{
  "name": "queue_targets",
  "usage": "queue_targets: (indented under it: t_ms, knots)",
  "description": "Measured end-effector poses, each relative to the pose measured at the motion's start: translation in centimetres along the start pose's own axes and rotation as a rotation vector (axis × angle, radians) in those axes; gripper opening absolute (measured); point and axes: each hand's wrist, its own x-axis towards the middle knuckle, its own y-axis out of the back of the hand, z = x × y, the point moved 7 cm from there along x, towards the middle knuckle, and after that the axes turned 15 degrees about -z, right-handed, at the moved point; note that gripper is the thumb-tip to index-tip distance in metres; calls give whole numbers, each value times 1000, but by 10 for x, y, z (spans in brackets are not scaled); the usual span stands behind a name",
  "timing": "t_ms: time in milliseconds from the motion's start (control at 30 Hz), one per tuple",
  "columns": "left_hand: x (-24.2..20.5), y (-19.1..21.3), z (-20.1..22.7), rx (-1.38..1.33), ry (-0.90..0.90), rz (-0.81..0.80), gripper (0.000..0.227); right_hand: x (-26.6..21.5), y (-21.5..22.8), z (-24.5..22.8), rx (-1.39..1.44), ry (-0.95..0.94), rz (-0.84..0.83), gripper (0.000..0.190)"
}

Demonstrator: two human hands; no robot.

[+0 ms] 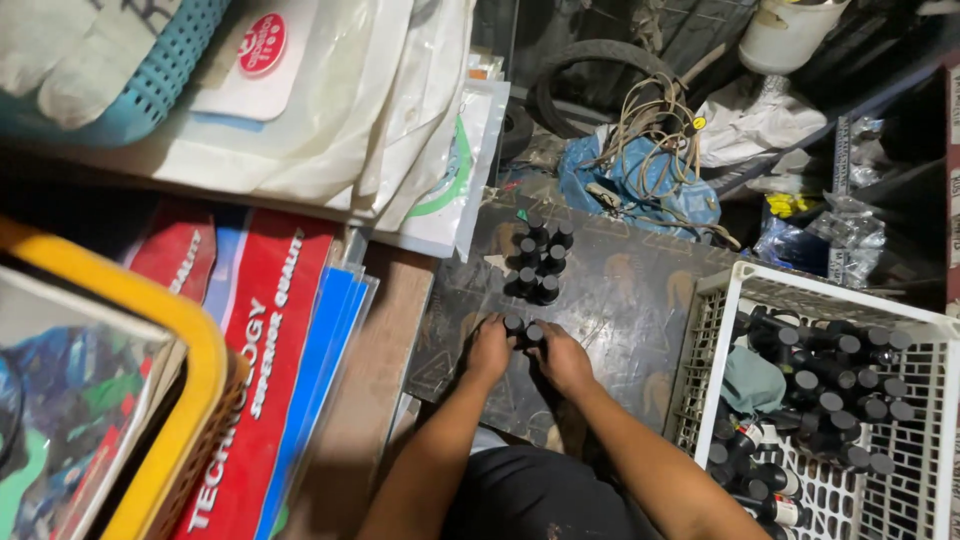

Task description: The person retrieves a white plastic crate filled with small black bottles from a shelf and places it on a workbench. They then pick up the bottles one by one and arrange them in neat rows on the surface of the workbench.

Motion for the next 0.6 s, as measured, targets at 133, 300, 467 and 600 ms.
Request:
queue_targets:
  t_ms: [133, 300, 467, 600]
  knots:
    - [11, 9, 10, -31, 4, -11, 45, 25, 7, 14, -28, -49, -26, 53]
    - [0, 37, 34, -288, 48, 19, 41, 46, 5, 29, -155, -103, -63, 59]
    - [-9, 51, 51, -291, 68, 28, 42, 45, 12, 26, -120, -130, -55, 58]
    - [6, 43, 46, -120, 39, 0, 43, 39, 18, 23, -51, -154, -49, 56]
